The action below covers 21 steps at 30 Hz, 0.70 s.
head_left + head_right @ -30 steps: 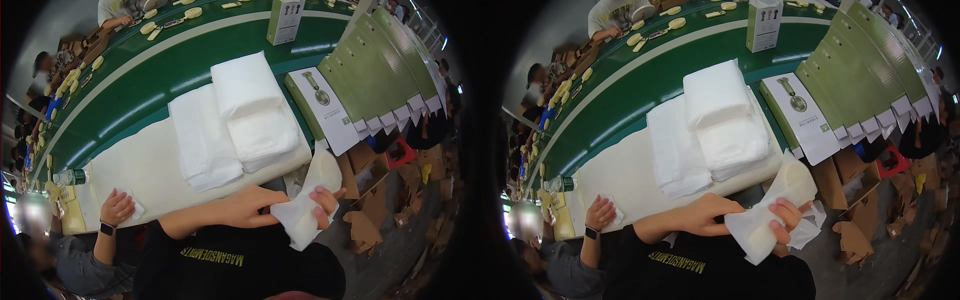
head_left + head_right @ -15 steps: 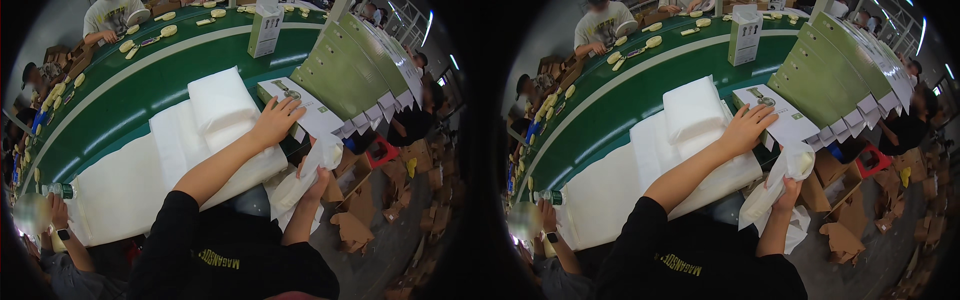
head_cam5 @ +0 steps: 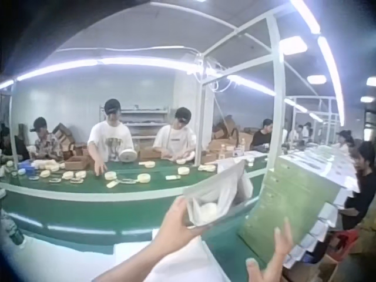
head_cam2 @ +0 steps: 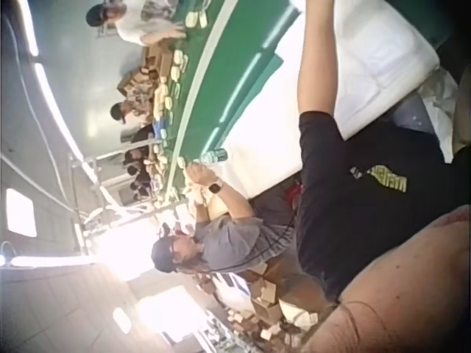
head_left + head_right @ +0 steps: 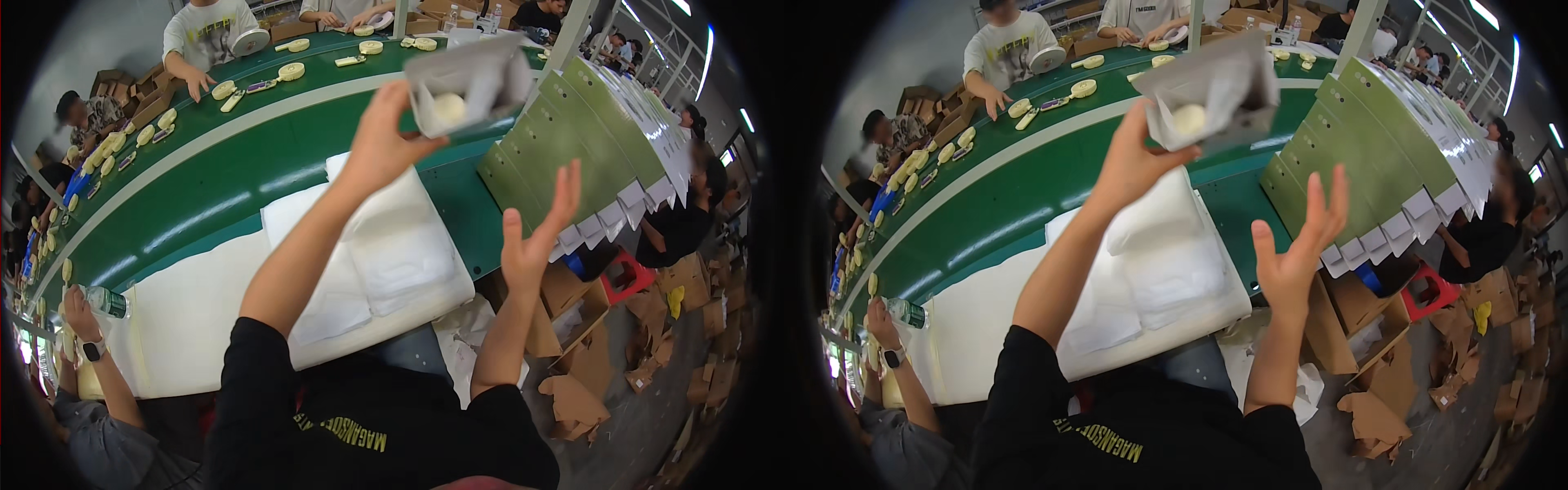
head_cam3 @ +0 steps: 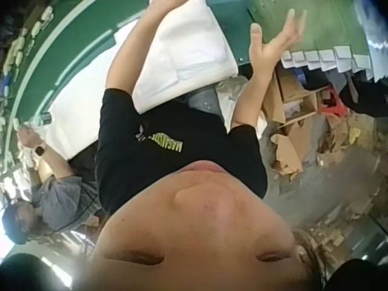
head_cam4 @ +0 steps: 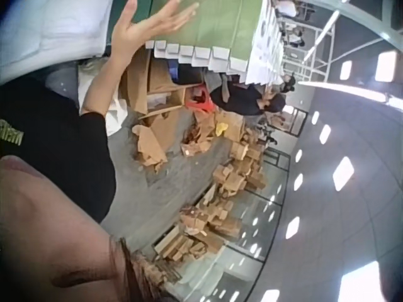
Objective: The recorder is packaging small handheld electric fans into foam protectors and placing them into boxes on an assembly line.
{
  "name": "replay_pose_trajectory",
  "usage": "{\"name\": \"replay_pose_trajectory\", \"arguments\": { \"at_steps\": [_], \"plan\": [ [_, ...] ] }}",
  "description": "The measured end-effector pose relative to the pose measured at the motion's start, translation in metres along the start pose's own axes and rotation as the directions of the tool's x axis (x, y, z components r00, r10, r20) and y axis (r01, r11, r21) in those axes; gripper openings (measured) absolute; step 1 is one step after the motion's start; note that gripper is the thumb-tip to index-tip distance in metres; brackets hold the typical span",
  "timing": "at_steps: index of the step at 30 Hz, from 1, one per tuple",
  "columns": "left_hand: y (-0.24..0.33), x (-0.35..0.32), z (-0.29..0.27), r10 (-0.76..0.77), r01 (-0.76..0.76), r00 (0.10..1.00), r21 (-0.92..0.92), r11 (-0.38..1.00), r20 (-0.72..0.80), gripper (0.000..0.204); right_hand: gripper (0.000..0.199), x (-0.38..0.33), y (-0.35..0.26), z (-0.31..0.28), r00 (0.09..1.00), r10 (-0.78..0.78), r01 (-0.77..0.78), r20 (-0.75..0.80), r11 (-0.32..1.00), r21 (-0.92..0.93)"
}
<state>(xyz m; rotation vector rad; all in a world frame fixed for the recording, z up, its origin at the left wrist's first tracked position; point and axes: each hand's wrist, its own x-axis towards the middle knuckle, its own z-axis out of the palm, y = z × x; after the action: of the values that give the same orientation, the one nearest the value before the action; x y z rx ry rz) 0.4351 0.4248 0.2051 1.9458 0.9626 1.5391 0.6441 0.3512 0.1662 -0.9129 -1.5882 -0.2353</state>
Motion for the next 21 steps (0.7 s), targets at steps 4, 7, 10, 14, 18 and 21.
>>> {"name": "replay_pose_trajectory", "arguments": {
  "at_steps": [4, 7, 10, 14, 18, 21],
  "plan": [
    [-0.085, 0.042, -0.046, 0.008, 0.017, 0.993, 0.220, 0.975, -0.115, 0.066, 0.057, -0.069, 0.024, 0.027, 0.913, 0.247, -0.222, 0.323, 0.968, -0.113],
    [-0.147, 0.047, -0.074, -0.134, 0.159, 0.975, 0.139, 0.977, -0.175, 0.071, 0.051, -0.113, 0.031, 0.055, 0.877, 0.305, -0.320, 0.371, 0.947, -0.023],
    [-0.183, 0.044, -0.088, -0.221, 0.253, 0.967, 0.341, 0.905, -0.129, 0.071, 0.040, -0.120, 0.030, 0.061, 0.816, 0.348, -0.351, 0.462, 0.933, -0.082],
    [-0.176, 0.058, -0.068, -0.346, 0.341, 0.935, 0.482, 0.807, -0.082, 0.070, 0.033, -0.123, 0.039, 0.060, 0.816, 0.366, -0.400, 0.446, 0.916, -0.020],
    [-0.183, 0.045, -0.064, -0.372, 0.406, 0.912, 0.509, 0.759, -0.173, 0.071, 0.030, -0.120, 0.038, 0.062, 0.807, 0.386, -0.410, 0.447, 0.911, -0.048],
    [-0.174, 0.015, -0.062, -0.277, 0.355, 0.928, 0.361, 0.862, -0.251, 0.067, 0.031, -0.119, 0.036, 0.060, 0.724, 0.505, -0.560, 0.469, 0.828, -0.028]
  ]
}}
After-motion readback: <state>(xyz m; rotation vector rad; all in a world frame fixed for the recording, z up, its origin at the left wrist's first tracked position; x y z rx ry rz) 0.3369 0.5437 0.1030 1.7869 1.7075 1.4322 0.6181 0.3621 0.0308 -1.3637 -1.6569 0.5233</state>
